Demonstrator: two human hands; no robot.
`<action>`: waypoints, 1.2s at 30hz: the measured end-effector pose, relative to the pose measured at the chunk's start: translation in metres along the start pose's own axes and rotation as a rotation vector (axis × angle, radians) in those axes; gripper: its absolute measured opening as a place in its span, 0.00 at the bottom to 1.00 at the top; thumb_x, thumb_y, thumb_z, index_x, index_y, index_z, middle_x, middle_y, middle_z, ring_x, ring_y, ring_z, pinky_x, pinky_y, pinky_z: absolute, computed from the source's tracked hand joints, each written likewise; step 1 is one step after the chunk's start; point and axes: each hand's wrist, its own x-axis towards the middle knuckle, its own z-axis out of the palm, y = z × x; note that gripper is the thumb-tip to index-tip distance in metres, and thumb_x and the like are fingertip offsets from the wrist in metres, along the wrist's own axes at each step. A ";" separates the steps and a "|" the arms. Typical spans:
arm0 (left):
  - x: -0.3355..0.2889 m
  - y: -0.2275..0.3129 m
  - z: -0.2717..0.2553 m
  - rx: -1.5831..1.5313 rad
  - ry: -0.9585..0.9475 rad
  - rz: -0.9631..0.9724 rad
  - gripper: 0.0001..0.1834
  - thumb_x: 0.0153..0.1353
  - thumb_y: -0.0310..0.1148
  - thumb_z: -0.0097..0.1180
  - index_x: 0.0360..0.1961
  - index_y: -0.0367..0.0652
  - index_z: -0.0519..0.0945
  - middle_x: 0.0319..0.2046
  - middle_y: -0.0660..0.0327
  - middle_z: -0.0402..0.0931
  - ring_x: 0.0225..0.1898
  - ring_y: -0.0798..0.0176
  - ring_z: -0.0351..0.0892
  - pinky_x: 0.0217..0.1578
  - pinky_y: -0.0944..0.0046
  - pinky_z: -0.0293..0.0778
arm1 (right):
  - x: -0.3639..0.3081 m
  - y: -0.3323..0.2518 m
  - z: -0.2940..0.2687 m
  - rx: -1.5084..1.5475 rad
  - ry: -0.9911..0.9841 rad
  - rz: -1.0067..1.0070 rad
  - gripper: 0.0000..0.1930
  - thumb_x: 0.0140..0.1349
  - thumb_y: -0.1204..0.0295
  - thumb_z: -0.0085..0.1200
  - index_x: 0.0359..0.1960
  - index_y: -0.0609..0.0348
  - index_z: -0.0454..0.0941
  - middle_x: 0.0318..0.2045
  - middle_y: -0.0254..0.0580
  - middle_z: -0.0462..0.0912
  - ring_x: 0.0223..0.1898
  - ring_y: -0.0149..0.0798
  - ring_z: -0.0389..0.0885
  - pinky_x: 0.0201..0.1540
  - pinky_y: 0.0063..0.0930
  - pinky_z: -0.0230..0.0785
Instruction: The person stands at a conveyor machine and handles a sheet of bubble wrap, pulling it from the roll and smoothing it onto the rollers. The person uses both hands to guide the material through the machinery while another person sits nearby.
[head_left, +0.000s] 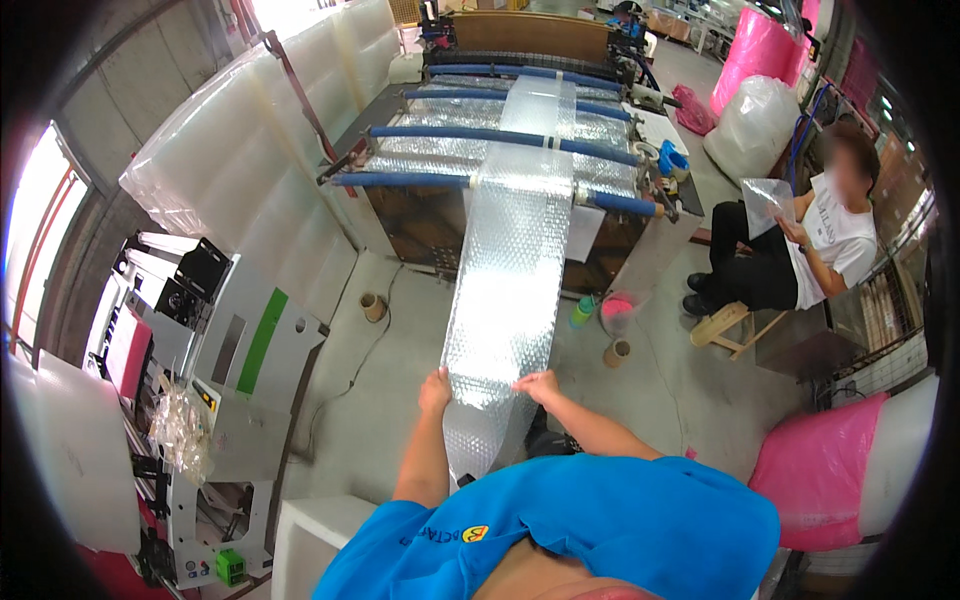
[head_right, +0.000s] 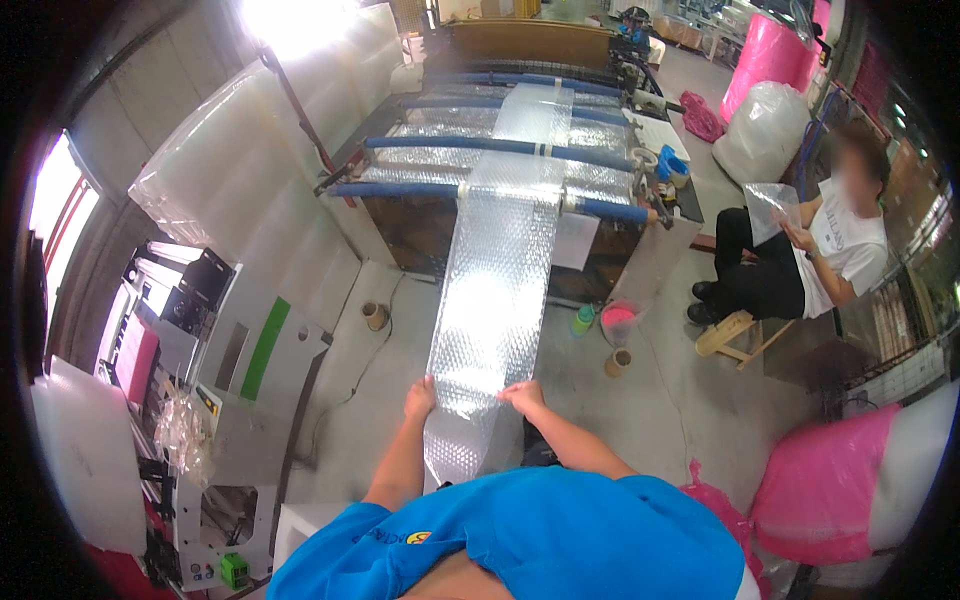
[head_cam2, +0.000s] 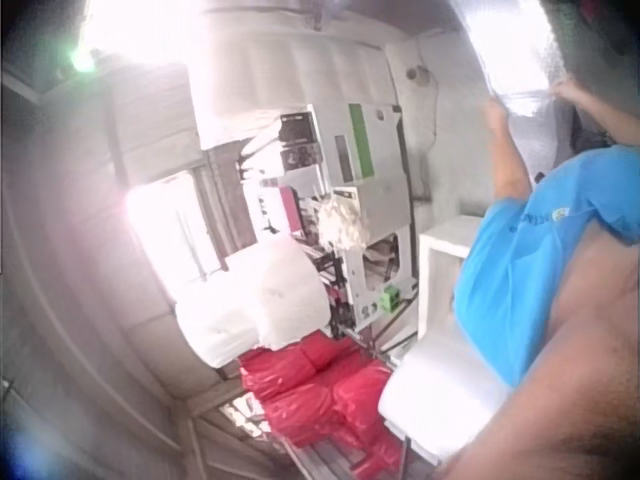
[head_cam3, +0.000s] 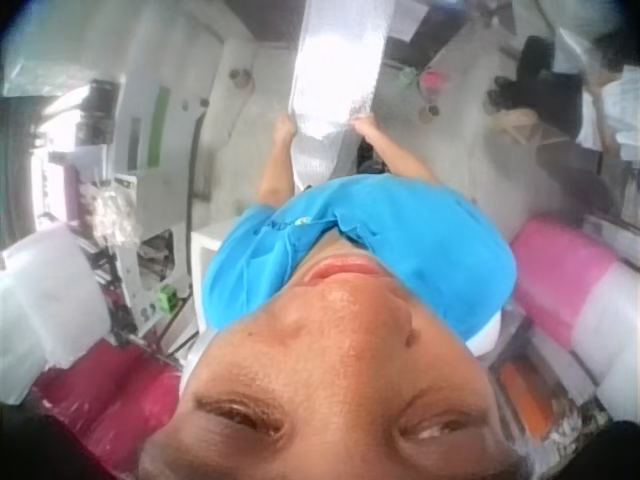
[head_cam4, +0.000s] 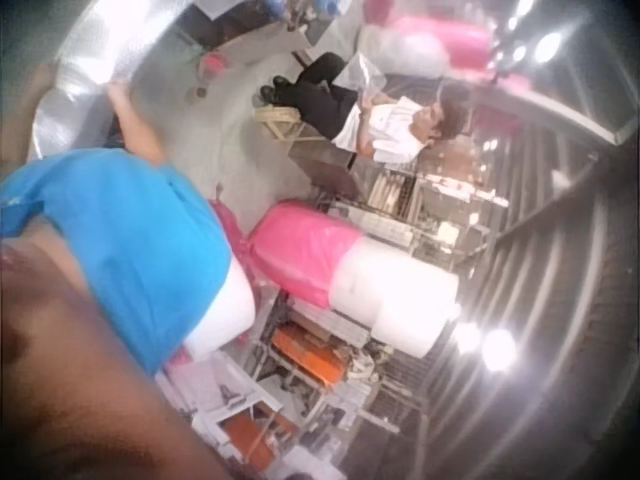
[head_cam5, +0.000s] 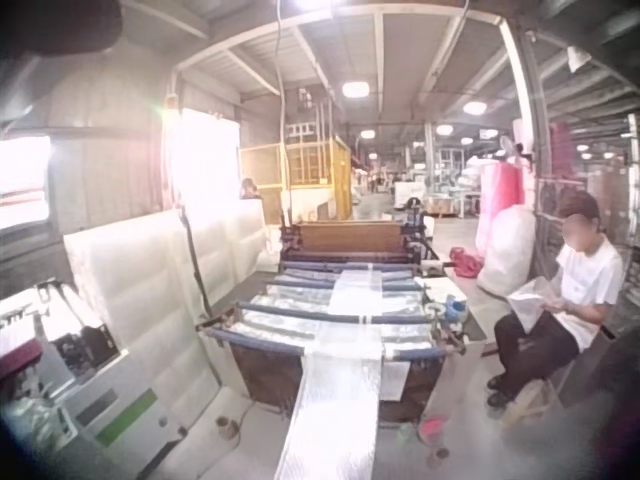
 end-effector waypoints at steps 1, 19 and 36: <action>0.005 -0.004 0.006 -0.004 0.000 0.006 0.24 0.57 0.50 0.30 0.40 0.44 0.71 0.39 0.50 0.70 0.43 0.46 0.67 0.43 0.52 0.63 | 0.002 0.000 0.000 -0.022 -0.005 0.015 0.11 0.33 0.67 0.64 0.18 0.59 0.78 0.17 0.36 0.77 0.18 0.28 0.71 0.25 0.22 0.64; 0.129 0.050 0.055 -0.035 -0.074 0.027 0.23 0.58 0.45 0.31 0.38 0.36 0.70 0.39 0.46 0.70 0.42 0.48 0.69 0.42 0.54 0.64 | 0.113 -0.010 -0.017 -0.058 0.012 0.025 0.11 0.38 0.62 0.62 0.21 0.53 0.80 0.19 0.35 0.79 0.21 0.28 0.74 0.28 0.21 0.65; 0.206 0.119 0.006 -0.714 -0.341 -0.011 0.25 0.50 0.49 0.52 0.33 0.33 0.72 0.21 0.60 0.69 0.21 0.67 0.67 0.20 0.66 0.64 | 0.150 -0.110 -0.082 0.332 0.135 -0.368 0.12 0.41 0.62 0.60 0.22 0.57 0.77 0.14 0.31 0.73 0.16 0.23 0.67 0.19 0.19 0.60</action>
